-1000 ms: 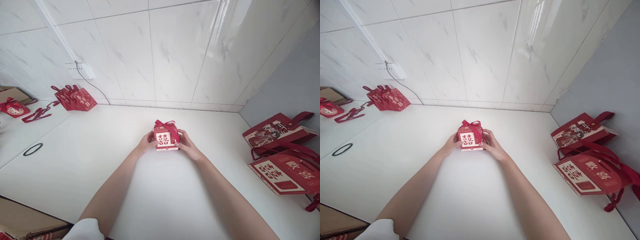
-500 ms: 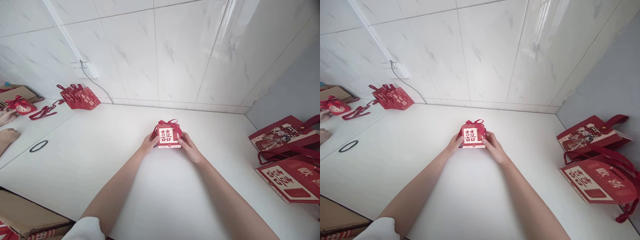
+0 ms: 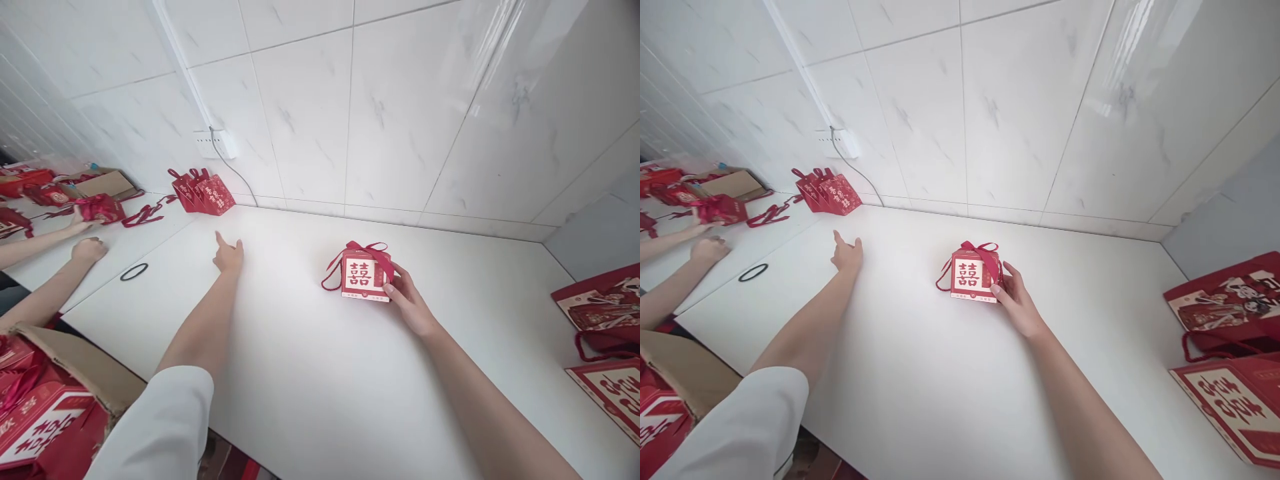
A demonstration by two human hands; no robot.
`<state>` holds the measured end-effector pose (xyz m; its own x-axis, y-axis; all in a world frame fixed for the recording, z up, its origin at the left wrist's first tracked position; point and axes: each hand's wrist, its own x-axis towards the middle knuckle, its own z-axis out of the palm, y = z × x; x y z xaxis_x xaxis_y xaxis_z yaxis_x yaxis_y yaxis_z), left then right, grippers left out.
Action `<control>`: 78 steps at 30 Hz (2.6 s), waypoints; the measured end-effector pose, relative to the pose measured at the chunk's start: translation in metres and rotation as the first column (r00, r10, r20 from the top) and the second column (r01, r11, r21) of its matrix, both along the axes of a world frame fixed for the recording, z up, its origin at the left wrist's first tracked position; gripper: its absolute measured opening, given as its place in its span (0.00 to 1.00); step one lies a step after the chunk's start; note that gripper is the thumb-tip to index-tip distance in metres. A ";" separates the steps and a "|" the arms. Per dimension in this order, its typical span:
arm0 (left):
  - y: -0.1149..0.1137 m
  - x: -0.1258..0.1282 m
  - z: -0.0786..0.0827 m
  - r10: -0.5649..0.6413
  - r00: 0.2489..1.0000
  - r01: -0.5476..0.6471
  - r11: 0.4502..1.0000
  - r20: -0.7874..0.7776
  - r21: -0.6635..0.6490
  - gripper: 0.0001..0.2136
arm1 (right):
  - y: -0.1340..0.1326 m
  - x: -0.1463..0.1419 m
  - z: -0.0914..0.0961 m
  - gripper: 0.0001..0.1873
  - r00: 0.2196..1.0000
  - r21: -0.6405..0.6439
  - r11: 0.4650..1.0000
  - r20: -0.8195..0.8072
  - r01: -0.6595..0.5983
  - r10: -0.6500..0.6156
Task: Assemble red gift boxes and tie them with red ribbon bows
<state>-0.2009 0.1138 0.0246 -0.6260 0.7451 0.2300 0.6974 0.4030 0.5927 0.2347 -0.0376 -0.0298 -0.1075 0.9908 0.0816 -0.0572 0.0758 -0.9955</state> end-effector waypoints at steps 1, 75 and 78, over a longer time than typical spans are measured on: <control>0.003 -0.002 -0.004 0.013 0.999 -0.013 1.000 -0.049 -0.006 0.37 | 0.000 0.000 0.000 0.35 1.000 0.003 1.000 0.007 -0.001 0.001; -0.024 -0.006 -0.029 0.009 0.999 0.026 0.676 -0.044 0.736 0.30 | -0.002 -0.003 0.004 0.30 0.999 -0.020 0.999 0.031 -0.031 0.032; -0.026 -0.031 -0.030 -0.156 0.891 -0.267 0.581 0.427 0.769 0.36 | -0.001 -0.003 0.003 0.30 0.999 -0.011 0.999 0.030 -0.030 0.030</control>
<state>-0.2320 0.0880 -0.0053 -0.8414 0.3466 0.4147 0.2953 -0.3478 0.8898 0.2320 -0.0388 -0.0265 -0.1392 0.9880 0.0670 -0.0287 0.0636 -0.9976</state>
